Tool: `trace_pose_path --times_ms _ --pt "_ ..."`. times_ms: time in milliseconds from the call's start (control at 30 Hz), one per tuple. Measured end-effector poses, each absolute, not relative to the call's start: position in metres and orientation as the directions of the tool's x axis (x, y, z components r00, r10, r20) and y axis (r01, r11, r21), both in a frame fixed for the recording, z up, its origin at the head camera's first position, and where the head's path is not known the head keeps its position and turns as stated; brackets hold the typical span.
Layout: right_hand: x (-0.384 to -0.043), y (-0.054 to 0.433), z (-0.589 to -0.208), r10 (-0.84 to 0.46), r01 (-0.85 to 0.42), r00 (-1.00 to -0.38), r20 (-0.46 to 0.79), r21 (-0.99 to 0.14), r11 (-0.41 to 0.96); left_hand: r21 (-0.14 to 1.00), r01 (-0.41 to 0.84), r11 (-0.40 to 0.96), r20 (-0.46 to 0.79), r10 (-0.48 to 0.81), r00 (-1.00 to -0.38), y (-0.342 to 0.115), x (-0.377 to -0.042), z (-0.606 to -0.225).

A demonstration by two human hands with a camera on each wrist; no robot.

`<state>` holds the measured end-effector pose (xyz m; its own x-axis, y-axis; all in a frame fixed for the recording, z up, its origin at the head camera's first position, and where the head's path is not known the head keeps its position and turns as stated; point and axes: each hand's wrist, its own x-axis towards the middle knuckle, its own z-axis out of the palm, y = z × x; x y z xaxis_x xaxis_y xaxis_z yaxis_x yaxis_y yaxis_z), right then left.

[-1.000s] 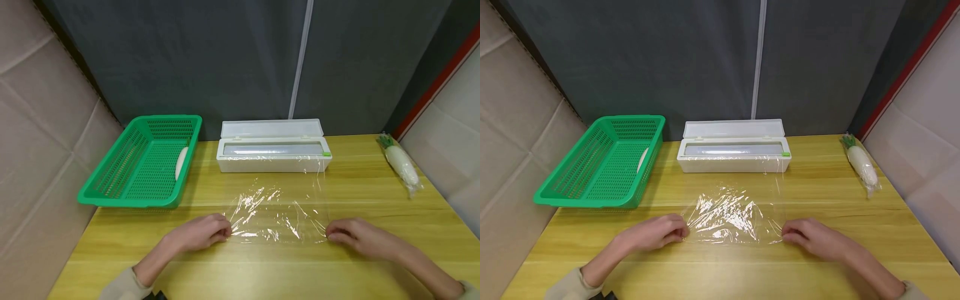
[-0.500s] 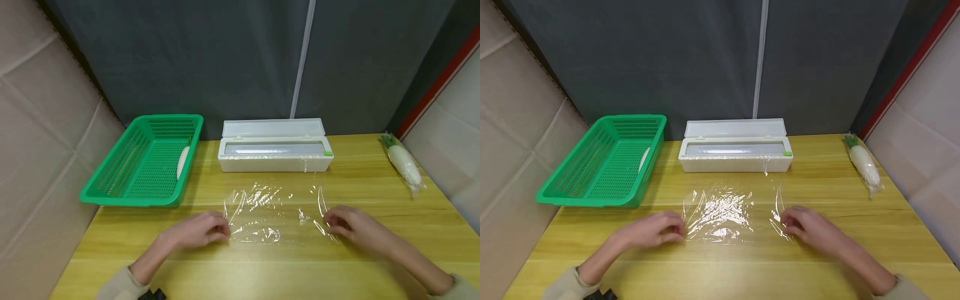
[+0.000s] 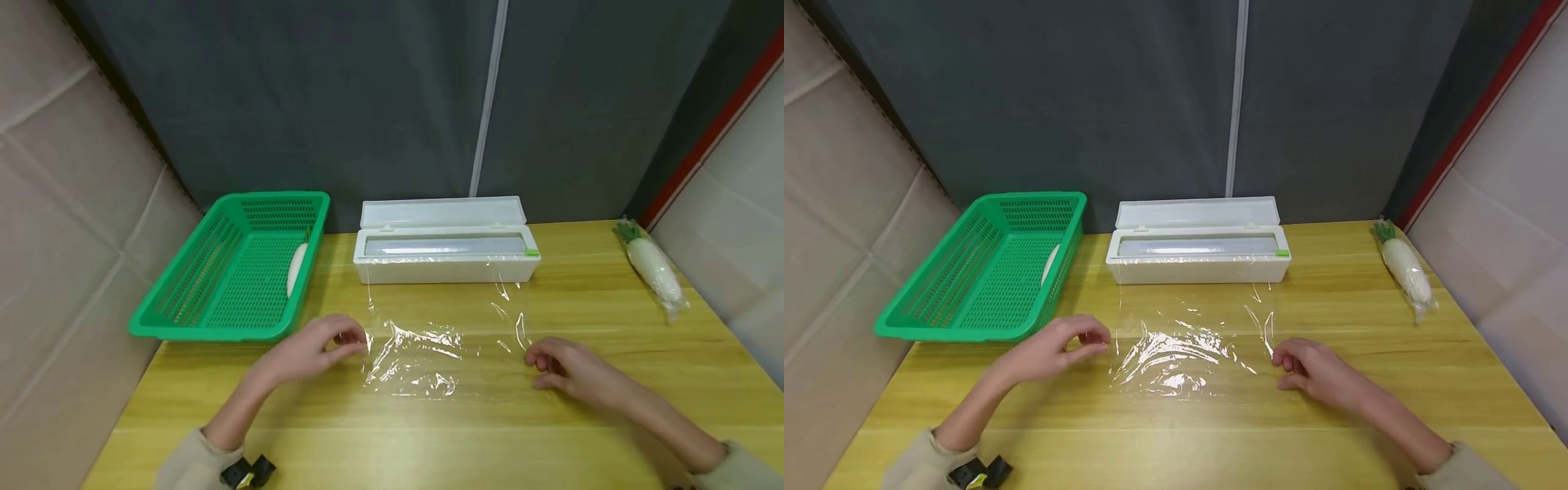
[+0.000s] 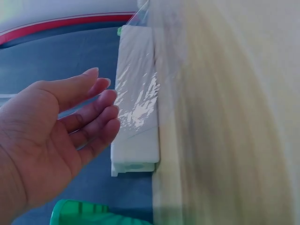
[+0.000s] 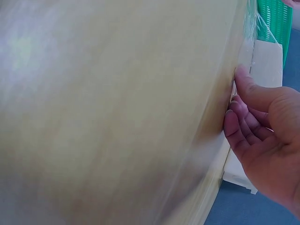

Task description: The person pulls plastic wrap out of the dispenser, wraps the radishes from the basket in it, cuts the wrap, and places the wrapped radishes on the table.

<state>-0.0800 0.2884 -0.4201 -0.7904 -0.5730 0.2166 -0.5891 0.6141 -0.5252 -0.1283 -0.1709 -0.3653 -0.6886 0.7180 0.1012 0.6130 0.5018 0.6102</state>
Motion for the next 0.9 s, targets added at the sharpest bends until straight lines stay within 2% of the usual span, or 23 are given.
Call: trace_pose_path --times_ms 167,367,533,900 --pt "-0.08 0.289 -0.42 -0.567 -0.558 -0.803 0.182 -0.565 0.608 0.625 0.608 0.489 0.206 0.649 -0.733 -0.178 -0.14 -0.352" --pt "-0.081 0.288 -0.419 -0.559 -0.525 -0.816 0.144 -0.586 0.616 0.687 0.501 0.527 0.252 0.475 -0.843 -0.191 -0.157 -0.335" --pt "-0.08 0.288 -0.418 -0.556 -0.519 -0.819 0.142 -0.596 0.613 0.747 0.391 0.538 0.247 0.321 -0.914 -0.204 -0.171 -0.324" --pt "-0.08 0.288 -0.421 -0.554 -0.515 -0.82 0.141 -0.603 0.609 0.877 0.189 0.441 0.161 0.1 -0.982 -0.234 -0.206 -0.316"
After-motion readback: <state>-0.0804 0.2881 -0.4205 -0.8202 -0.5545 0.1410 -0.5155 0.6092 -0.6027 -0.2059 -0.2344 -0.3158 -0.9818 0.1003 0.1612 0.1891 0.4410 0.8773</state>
